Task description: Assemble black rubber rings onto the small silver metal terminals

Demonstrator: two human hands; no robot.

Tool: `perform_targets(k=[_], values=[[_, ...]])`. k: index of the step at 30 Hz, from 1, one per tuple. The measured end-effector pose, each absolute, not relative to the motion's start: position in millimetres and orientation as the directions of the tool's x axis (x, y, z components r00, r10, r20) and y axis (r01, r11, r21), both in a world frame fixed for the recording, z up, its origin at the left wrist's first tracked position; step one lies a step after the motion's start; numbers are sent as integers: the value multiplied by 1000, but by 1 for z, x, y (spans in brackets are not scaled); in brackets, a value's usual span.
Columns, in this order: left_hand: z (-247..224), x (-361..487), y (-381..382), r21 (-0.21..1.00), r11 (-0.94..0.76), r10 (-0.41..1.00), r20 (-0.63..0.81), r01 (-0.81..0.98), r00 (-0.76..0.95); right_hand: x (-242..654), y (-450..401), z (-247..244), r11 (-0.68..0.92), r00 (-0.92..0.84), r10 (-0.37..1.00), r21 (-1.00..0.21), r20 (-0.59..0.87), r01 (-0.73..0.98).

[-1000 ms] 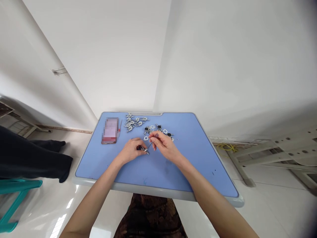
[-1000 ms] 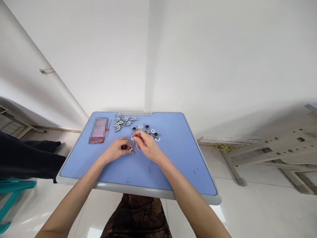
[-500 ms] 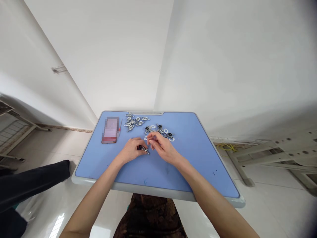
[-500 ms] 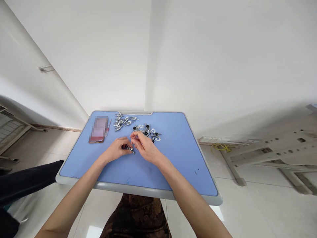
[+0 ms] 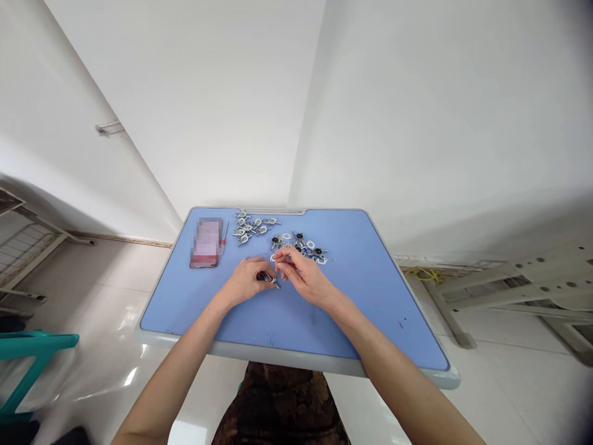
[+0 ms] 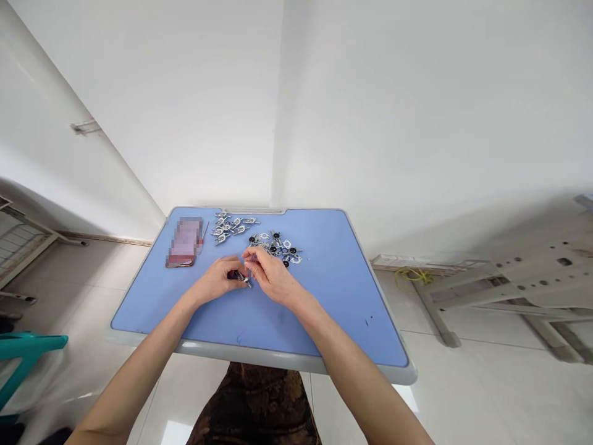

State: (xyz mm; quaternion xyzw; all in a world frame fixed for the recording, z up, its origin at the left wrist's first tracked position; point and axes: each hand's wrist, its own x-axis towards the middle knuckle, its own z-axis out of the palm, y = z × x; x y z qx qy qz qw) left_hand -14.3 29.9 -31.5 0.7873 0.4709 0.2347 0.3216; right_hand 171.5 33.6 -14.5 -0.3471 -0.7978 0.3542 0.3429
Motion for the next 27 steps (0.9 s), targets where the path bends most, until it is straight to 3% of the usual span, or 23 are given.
perform_targets(k=[6,13,20,27], values=[[-33,-13,30,738,-349,896,81,578,436,164,29,-9,653,-557,719,-679,416,335],[-29,-14,28,737,-343,893,64,582,446,178,32,-1,597,-577,757,-684,307,420],[-29,-14,28,736,-350,892,74,579,446,170,33,-6,685,-534,717,-594,448,421],[-31,-13,28,725,-381,883,101,573,459,157,28,-16,658,-492,736,-661,465,360]])
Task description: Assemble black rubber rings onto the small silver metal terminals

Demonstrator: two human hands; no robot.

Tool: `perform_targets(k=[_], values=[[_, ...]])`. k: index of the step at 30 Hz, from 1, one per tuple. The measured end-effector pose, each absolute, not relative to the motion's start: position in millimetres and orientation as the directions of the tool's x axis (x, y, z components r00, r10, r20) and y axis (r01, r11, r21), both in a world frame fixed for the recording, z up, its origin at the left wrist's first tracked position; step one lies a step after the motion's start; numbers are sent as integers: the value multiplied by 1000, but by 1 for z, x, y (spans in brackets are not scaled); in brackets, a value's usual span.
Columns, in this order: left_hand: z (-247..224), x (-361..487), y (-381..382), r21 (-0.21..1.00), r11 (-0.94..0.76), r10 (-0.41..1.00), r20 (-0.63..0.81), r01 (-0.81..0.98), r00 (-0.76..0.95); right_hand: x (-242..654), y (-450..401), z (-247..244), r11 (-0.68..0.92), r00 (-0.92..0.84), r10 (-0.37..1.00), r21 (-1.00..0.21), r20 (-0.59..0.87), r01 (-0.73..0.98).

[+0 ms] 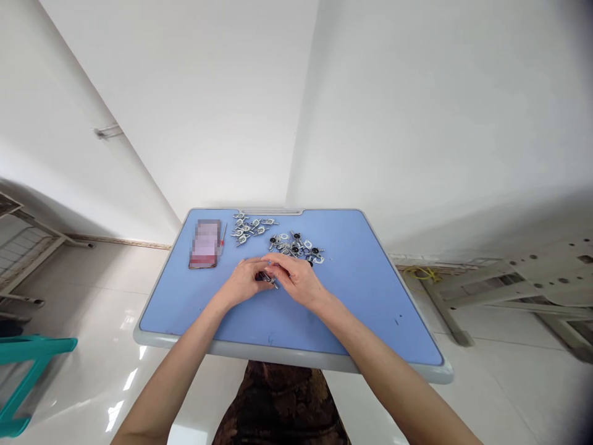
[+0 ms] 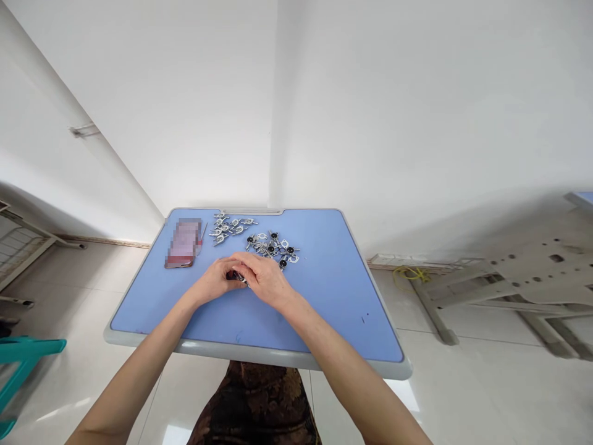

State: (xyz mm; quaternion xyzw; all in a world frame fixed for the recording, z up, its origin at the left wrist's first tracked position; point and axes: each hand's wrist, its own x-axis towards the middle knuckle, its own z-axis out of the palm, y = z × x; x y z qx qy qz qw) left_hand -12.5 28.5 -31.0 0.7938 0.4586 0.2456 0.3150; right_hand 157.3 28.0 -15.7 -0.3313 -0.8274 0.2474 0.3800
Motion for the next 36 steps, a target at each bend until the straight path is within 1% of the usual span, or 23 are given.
perform_targets(k=[3,6,8,11,14,17,20,23,26,28,31,34,36], values=[[-33,-13,29,717,-371,886,84,590,456,158,28,-16,642,-451,759,-656,470,397],[-34,-13,30,707,-368,889,75,604,453,162,28,-11,621,-505,763,-674,404,400],[-35,-14,30,711,-364,889,74,601,452,165,28,-9,617,-523,757,-690,391,377],[-36,-13,30,725,-349,896,73,593,437,165,31,-12,642,-473,752,-673,459,367],[-37,-13,30,734,-345,898,78,585,432,163,33,-16,668,-413,743,-621,526,410],[-36,-13,30,733,-354,895,83,581,439,163,31,-14,686,-459,724,-599,514,412],[-35,-13,30,727,-353,895,79,589,439,164,28,-9,688,-527,704,-642,476,339],[-35,-13,30,724,-354,896,81,593,436,161,28,-9,675,-474,723,-660,502,331],[-36,-13,30,723,-363,892,86,588,444,157,30,-15,658,-383,753,-628,536,416],[-37,-13,30,720,-362,892,85,592,443,157,32,-18,656,-359,754,-604,550,453],[-38,-13,31,718,-358,895,83,597,438,161,33,-17,679,-410,734,-585,542,443],[-38,-14,31,720,-358,894,80,595,442,167,33,-11,685,-517,715,-620,471,383],[-38,-14,31,717,-355,895,74,600,441,169,33,-9,676,-552,708,-648,440,350]])
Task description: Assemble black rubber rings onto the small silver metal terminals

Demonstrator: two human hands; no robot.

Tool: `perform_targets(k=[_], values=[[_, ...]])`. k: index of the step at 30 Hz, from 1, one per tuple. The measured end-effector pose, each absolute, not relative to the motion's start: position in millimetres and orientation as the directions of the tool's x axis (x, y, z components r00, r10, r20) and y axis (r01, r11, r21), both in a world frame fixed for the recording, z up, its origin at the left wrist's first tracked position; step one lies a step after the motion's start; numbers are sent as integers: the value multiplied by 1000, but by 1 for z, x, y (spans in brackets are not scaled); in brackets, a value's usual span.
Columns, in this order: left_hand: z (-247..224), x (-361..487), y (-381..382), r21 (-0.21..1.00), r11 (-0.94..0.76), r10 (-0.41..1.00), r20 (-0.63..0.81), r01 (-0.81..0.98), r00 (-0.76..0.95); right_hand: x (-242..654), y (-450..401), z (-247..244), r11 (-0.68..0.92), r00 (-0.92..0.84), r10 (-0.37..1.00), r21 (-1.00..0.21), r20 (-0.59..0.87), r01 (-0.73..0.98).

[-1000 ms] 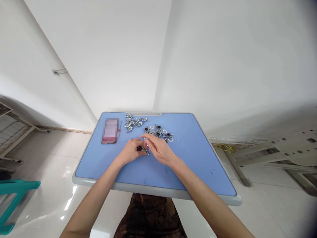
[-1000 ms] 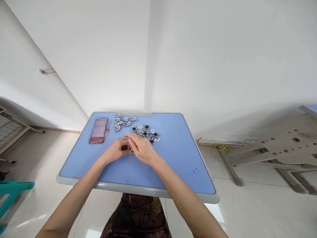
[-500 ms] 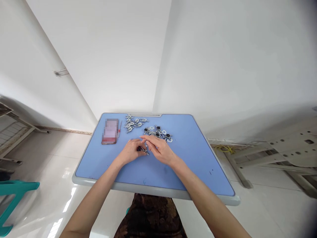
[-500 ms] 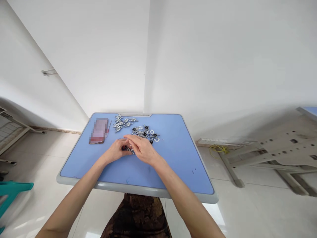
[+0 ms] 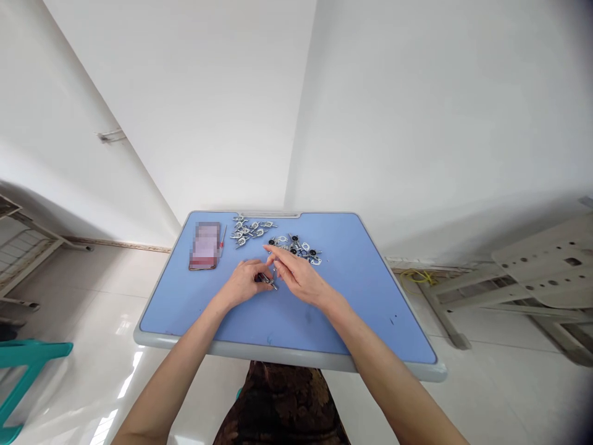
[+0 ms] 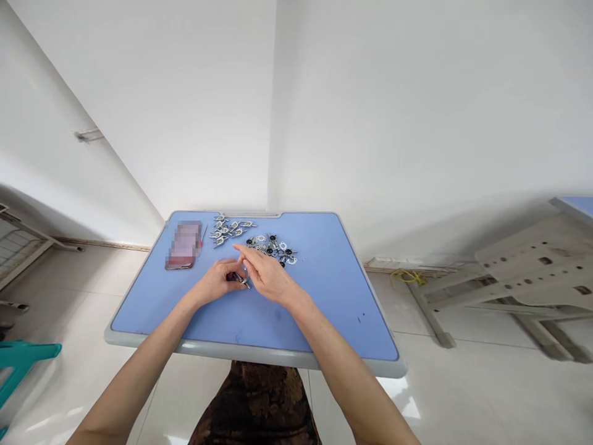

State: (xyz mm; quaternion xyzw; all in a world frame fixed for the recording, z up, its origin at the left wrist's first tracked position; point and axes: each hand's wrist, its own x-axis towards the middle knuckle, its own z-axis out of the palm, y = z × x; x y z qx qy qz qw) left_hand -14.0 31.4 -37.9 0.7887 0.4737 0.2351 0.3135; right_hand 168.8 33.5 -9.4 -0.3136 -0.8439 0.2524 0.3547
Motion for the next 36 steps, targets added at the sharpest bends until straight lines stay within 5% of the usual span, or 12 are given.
perform_targets(k=[9,16,23,30,36], values=[[-35,-14,29,715,-370,888,84,594,452,155,33,-15,642,-395,767,-608,506,468],[-39,-15,31,710,-409,872,119,574,474,154,32,-16,572,-491,770,-782,407,248],[-36,-15,30,689,-450,858,159,567,488,169,34,0,458,-584,771,-857,252,236],[-37,-17,30,701,-418,869,124,577,479,173,42,-10,582,-475,796,-688,375,433],[-37,-16,31,686,-424,871,130,591,473,170,36,-6,697,-577,693,-608,432,380]])
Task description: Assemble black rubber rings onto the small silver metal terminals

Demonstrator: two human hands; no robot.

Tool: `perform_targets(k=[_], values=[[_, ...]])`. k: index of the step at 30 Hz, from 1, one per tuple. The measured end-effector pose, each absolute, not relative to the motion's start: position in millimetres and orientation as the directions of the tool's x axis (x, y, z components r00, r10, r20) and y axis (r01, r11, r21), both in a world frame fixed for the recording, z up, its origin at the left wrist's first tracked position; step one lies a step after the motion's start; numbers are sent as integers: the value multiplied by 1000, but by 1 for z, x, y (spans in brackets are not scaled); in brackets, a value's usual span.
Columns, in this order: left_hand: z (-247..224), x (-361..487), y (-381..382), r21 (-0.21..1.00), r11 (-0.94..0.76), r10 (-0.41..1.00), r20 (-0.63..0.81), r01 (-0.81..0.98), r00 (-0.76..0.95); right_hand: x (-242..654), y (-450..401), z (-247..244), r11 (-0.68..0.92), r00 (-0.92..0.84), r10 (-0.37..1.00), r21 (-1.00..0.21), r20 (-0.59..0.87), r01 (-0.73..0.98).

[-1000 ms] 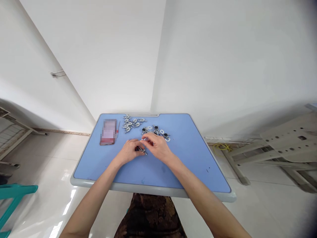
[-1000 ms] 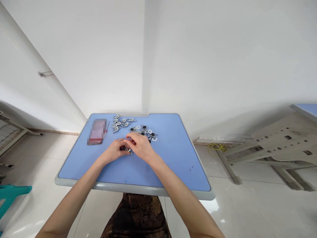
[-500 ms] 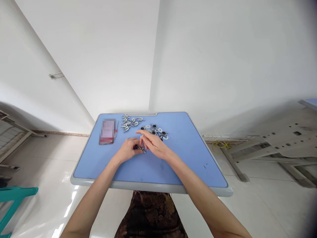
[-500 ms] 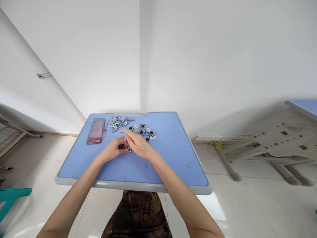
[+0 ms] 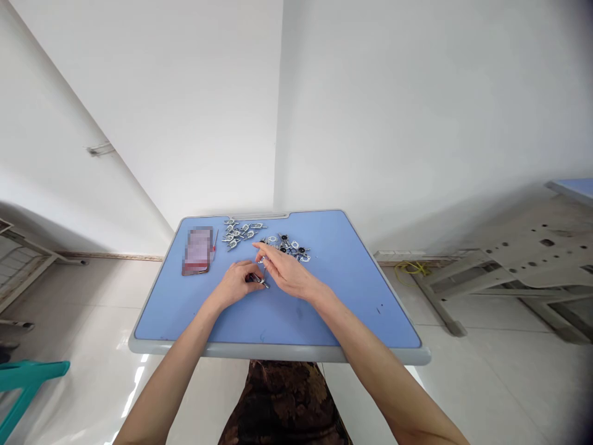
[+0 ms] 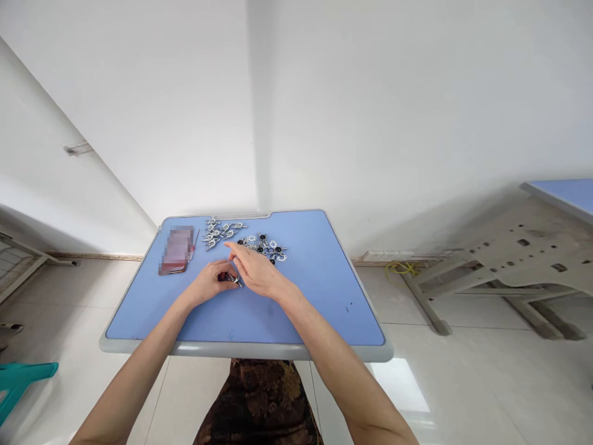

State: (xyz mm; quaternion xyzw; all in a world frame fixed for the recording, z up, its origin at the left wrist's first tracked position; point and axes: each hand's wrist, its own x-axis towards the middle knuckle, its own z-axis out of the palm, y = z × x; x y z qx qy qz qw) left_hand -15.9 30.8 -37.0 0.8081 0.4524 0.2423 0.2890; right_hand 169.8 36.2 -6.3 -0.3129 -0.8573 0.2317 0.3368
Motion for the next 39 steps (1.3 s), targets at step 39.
perform_targets(k=[39], values=[[-34,-14,25,637,-471,853,154,611,498,151,36,-21,508,-277,860,-766,428,393]])
